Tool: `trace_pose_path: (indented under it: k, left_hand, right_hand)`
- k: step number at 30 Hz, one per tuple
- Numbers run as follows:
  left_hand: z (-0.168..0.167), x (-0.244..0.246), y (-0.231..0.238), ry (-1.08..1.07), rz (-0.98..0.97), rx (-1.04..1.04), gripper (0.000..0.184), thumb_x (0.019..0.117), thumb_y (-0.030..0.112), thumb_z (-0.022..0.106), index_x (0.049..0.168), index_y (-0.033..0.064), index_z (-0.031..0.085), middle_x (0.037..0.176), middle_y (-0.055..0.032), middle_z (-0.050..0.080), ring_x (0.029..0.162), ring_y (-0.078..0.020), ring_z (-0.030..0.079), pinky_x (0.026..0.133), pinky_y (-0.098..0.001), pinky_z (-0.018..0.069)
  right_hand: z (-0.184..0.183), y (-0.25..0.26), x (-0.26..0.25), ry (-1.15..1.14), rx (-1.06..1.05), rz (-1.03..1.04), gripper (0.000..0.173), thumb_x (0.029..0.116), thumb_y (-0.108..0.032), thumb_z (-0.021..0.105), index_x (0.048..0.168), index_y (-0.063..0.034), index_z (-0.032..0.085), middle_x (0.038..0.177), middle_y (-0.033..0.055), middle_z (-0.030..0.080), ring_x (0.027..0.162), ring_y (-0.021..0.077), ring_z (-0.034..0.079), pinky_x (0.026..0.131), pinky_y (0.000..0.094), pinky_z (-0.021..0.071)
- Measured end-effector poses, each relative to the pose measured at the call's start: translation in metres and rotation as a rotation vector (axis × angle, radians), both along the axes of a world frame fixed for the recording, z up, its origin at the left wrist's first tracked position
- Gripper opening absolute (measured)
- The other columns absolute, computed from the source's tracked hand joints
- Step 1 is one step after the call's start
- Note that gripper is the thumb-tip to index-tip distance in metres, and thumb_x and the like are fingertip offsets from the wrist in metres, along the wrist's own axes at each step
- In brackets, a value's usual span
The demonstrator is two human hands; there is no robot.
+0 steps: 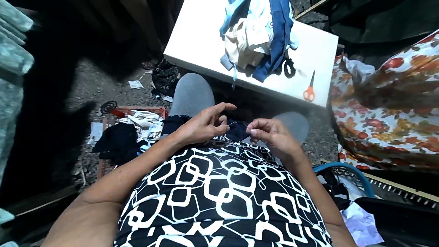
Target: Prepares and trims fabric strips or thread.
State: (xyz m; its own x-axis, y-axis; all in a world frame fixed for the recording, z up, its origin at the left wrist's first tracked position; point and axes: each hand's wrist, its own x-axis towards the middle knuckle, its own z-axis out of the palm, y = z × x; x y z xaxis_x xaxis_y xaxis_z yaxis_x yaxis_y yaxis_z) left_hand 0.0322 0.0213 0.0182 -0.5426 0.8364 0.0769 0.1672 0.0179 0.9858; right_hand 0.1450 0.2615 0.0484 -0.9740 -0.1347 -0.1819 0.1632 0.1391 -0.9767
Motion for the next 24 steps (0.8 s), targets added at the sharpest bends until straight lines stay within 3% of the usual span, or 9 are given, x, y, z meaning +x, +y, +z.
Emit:
trace_pose_path:
  k: [3,5,24]
  left_hand:
    - [0.003,0.001,0.003,-0.010,0.016,0.020,0.055,0.0953,0.007,0.063,0.147,0.0048,0.047,0.070,0.0031,0.052,0.054,-0.0035,0.047,0.050,-0.0173,0.0413]
    - [0.005,0.002,0.004,-0.004,0.027,0.036,0.055,0.0961,0.006,0.064,0.148,0.0045,0.046,0.070,0.0023,0.054,0.054,-0.0034,0.048,0.050,-0.0168,0.0424]
    - [0.004,0.003,0.005,-0.009,0.009,0.046,0.056,0.0957,0.006,0.062,0.149,0.0044,0.044,0.070,0.0025,0.053,0.055,-0.0042,0.047,0.050,-0.0173,0.0406]
  right_hand:
    - [-0.007,-0.012,-0.004,-0.117,-0.230,0.031,0.026,0.0981,-0.003,0.054,0.120,-0.0007,0.068,0.081,0.0012,0.065,0.065,0.0063,0.060,0.064,0.0245,0.0551]
    - [-0.008,-0.019,-0.005,-0.168,-0.319,0.034,0.029,0.0996,-0.005,0.053,0.125,-0.0009,0.067,0.080,0.0010,0.065,0.065,0.0060,0.060,0.065,0.0244,0.0553]
    - [-0.003,-0.027,-0.005,-0.084,-0.270,-0.025,0.028,0.1020,-0.004,0.048,0.120,-0.0009,0.069,0.089,0.0033,0.068,0.065,0.0057,0.059,0.063,0.0220,0.0538]
